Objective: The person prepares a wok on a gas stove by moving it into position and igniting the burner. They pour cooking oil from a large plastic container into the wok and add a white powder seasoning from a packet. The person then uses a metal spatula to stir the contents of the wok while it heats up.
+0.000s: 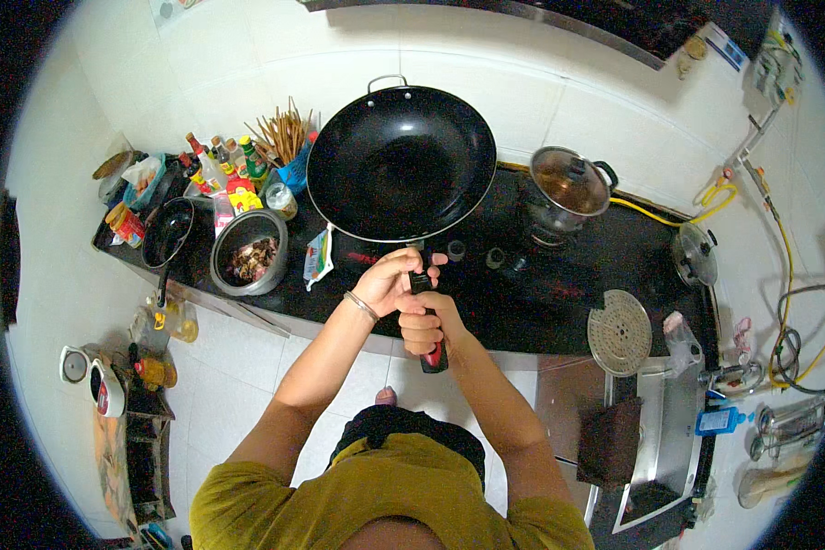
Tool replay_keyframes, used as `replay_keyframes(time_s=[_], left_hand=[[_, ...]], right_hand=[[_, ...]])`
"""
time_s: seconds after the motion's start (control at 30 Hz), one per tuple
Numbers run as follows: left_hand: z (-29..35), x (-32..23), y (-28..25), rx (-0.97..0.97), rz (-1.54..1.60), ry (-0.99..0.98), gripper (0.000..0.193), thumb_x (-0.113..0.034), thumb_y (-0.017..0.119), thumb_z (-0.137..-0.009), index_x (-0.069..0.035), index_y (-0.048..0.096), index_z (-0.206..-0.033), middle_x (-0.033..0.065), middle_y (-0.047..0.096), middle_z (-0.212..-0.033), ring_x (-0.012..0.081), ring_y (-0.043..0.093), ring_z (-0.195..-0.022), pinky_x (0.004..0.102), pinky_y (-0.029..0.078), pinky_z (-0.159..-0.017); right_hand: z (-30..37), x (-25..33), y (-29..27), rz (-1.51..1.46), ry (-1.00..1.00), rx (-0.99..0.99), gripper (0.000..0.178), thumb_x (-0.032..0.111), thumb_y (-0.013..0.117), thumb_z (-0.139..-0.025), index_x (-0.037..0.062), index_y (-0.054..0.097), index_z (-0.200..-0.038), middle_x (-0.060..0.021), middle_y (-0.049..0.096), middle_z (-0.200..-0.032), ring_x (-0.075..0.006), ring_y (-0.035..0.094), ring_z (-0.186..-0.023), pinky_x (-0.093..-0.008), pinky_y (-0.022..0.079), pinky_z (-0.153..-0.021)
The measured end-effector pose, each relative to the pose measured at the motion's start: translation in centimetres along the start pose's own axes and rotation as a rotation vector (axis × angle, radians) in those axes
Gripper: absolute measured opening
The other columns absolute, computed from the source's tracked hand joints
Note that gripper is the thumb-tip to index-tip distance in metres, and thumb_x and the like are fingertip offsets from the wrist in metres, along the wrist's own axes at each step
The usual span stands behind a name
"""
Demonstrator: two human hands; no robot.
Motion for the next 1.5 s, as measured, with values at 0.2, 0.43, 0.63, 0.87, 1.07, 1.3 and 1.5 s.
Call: replay_keyframes(time_s=[0.2, 0.43, 0.63, 0.87, 1.07, 1.3, 1.5], left_hand=[[-2.3, -3.2, -7.8, -0.014, 0.030, -0.108, 0.008, -0.011, 0.058, -0.080, -0.005, 0.056, -0.076, 0.0153, 0.056, -0.104, 0.0191, 0.055, -0.082, 0.0313, 0.049, -0.069], [-4.7, -3.6, -11.6, 0.014, -0.031, -0.166, 0.011, -0.015, 0.058, -0.080, -0.006, 0.057, -0.074, 0.0114, 0.058, -0.086, 0.0184, 0.055, -0.084, 0.0311, 0.048, -0.070], [-5.8, -3.8, -12.7, -0.015, -0.027, -0.253, 0.010, -0.015, 0.057, -0.080, -0.005, 0.057, -0.077, 0.0113, 0.058, -0.090, 0.0165, 0.055, -0.081, 0.0294, 0.048, -0.071], [-5.1, -5.3, -14.1, -0.038, 0.026, -0.270, 0.008, -0.010, 0.053, -0.082, -0.006, 0.054, -0.075, 0.0183, 0.055, -0.107, 0.0226, 0.058, -0.088, 0.0346, 0.049, -0.078], [-3.4, -5.4, -14.2, -0.114, 0.121, -0.250, 0.014, -0.016, 0.052, -0.085, -0.007, 0.054, -0.075, 0.0191, 0.050, -0.118, 0.0359, 0.049, -0.110, 0.0492, 0.041, -0.092], [3.5, -4.6, -19.6, -0.264, 0.243, -0.086, 0.005, -0.014, 0.056, -0.081, -0.012, 0.055, -0.076, 0.0151, 0.050, -0.123, 0.0302, 0.048, -0.112, 0.0450, 0.041, -0.093], [7.9, 3.5, -20.9, -0.380, 0.122, -0.259, 0.012, -0.014, 0.055, -0.082, -0.006, 0.055, -0.091, 0.0100, 0.061, -0.103, 0.0207, 0.058, -0.096, 0.0411, 0.045, -0.089]], right_hand=[[-7.5, 3.2, -4.5, -0.109, -0.095, -0.104, 0.028, 0.022, 0.043, -0.087, 0.0152, 0.039, -0.060, 0.0084, 0.032, -0.039, -0.0049, 0.027, -0.029, -0.0220, 0.022, -0.031], [-10.3, 5.2, -7.1, -0.154, -0.200, -0.094, 0.030, 0.024, 0.044, -0.088, 0.0151, 0.036, -0.060, 0.0084, 0.030, -0.038, -0.0049, 0.027, -0.029, -0.0219, 0.022, -0.031], [-11.6, 6.5, -7.5, -0.191, -0.245, -0.059, 0.031, 0.027, 0.045, -0.088, 0.0141, 0.036, -0.062, 0.0074, 0.033, -0.039, -0.0034, 0.029, -0.029, -0.0191, 0.022, -0.030], [-3.5, 8.8, -13.3, 0.356, -0.318, -0.806, 0.080, 0.069, 0.031, -0.080, -0.0053, 0.056, -0.092, -0.0163, 0.060, -0.073, -0.0281, 0.060, -0.061, -0.0388, 0.049, -0.056], [3.8, 18.3, -12.8, 2.101, 0.000, -1.863, 0.040, 0.038, 0.061, -0.080, -0.0019, 0.057, -0.086, -0.0187, 0.062, -0.079, -0.0304, 0.063, -0.071, -0.0365, 0.052, -0.058], [1.6, 22.3, -18.0, 2.082, 0.286, -1.712, 0.031, 0.025, 0.068, -0.075, -0.0018, 0.056, -0.086, -0.0209, 0.062, -0.086, -0.0332, 0.062, -0.082, -0.0399, 0.052, -0.069], [0.8, 22.1, -18.5, 2.268, 0.421, -1.518, 0.035, 0.026, 0.065, -0.078, -0.0030, 0.055, -0.095, -0.0192, 0.061, -0.082, -0.0321, 0.062, -0.078, -0.0404, 0.053, -0.066]])
Point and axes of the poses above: each hand's wrist, its own z-axis away from the middle knuckle, its own y-axis out of the palm, x = y × z, the point moved 9 cm from there along -z, towards the middle knuckle
